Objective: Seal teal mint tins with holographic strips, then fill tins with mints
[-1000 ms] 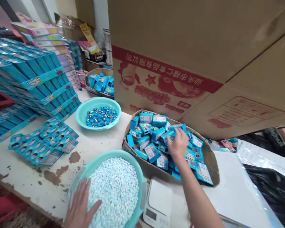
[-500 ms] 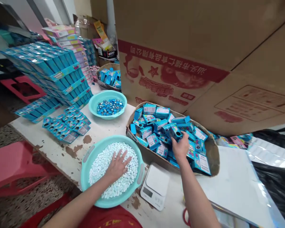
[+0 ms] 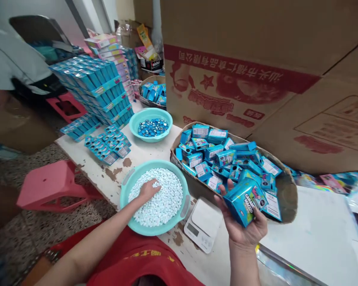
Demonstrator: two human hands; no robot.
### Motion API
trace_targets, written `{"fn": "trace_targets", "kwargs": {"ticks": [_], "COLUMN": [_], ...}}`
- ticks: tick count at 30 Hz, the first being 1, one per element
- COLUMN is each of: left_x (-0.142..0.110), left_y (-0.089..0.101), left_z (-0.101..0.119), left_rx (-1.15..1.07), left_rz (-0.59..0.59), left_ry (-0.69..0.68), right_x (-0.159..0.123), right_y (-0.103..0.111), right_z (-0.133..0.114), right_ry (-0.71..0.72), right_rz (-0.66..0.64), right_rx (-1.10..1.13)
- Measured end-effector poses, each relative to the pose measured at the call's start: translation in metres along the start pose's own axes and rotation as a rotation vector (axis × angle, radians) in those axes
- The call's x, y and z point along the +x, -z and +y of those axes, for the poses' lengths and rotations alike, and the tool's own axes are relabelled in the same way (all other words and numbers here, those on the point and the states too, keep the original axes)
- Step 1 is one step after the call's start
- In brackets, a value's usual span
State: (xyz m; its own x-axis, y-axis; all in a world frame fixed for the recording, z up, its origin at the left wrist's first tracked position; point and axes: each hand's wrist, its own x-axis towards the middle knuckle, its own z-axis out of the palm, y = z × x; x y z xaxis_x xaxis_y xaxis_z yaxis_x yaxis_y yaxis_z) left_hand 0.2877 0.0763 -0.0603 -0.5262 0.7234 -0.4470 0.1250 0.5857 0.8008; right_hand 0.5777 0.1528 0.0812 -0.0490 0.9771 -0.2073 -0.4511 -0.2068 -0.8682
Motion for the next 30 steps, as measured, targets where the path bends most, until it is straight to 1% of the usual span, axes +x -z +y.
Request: {"fn": "trace_targets", "kwargs": {"ticks": [2, 3, 6, 8, 10, 12, 13, 16, 18, 19, 21, 23, 25, 26, 28, 30], "left_x": [-0.006, -0.010, -0.018, -0.021, -0.022, -0.021, -0.021, -0.020, -0.019, -0.018, -0.017, -0.018, -0.023, -0.026, -0.035, -0.044], "left_y": [0.003, 0.005, 0.011, 0.012, 0.012, 0.012, 0.011, 0.011, 0.010, 0.010, 0.010, 0.013, 0.020, 0.024, 0.031, 0.032], "left_z": [-0.001, 0.000, 0.005, 0.010, 0.013, 0.015, 0.016, 0.017, 0.017, 0.017, 0.019, 0.024, 0.034, 0.041, 0.058, 0.075], "left_rx": [-0.082, -0.163, -0.511, -0.792, -1.001, -1.136, -1.158, -1.213, -1.223, -1.210, -1.160, -1.127, -1.119, -1.124, -1.148, -1.167], "left_rz": [-0.011, -0.033, -0.169, -0.247, -0.251, -0.237, -0.237, -0.267, -0.262, -0.250, -0.227, -0.230, -0.229, -0.227, -0.223, -0.216], "left_ry": [0.038, 0.063, 0.156, 0.258, 0.381, 0.479, 0.490, 0.429, 0.432, 0.451, 0.498, 0.504, 0.469, 0.439, 0.353, 0.242], "right_x": [-0.002, -0.001, 0.008, 0.014, 0.017, 0.018, 0.017, 0.009, 0.001, -0.003, -0.010, -0.014, -0.015, -0.016, -0.016, -0.018], "right_y": [-0.006, -0.009, -0.017, -0.025, -0.035, -0.045, -0.049, -0.059, -0.062, -0.063, -0.063, -0.061, -0.060, -0.060, -0.061, -0.066], "right_z": [0.006, 0.008, 0.011, 0.011, 0.013, 0.022, 0.028, 0.053, 0.071, 0.080, 0.094, 0.103, 0.109, 0.110, 0.113, 0.118], "right_ry": [-0.035, -0.042, -0.038, -0.040, -0.070, -0.138, -0.170, -0.217, -0.244, -0.272, -0.330, -0.361, -0.366, -0.361, -0.302, -0.152], "right_rz": [-0.030, -0.045, -0.090, -0.136, -0.200, -0.302, -0.360, -0.537, -0.604, -0.614, -0.588, -0.515, -0.437, -0.417, -0.412, -0.445], "right_rx": [0.016, 0.022, 0.046, 0.044, 0.010, -0.054, -0.091, -0.181, -0.195, -0.188, -0.164, -0.171, -0.246, -0.309, -0.460, -0.634]}}
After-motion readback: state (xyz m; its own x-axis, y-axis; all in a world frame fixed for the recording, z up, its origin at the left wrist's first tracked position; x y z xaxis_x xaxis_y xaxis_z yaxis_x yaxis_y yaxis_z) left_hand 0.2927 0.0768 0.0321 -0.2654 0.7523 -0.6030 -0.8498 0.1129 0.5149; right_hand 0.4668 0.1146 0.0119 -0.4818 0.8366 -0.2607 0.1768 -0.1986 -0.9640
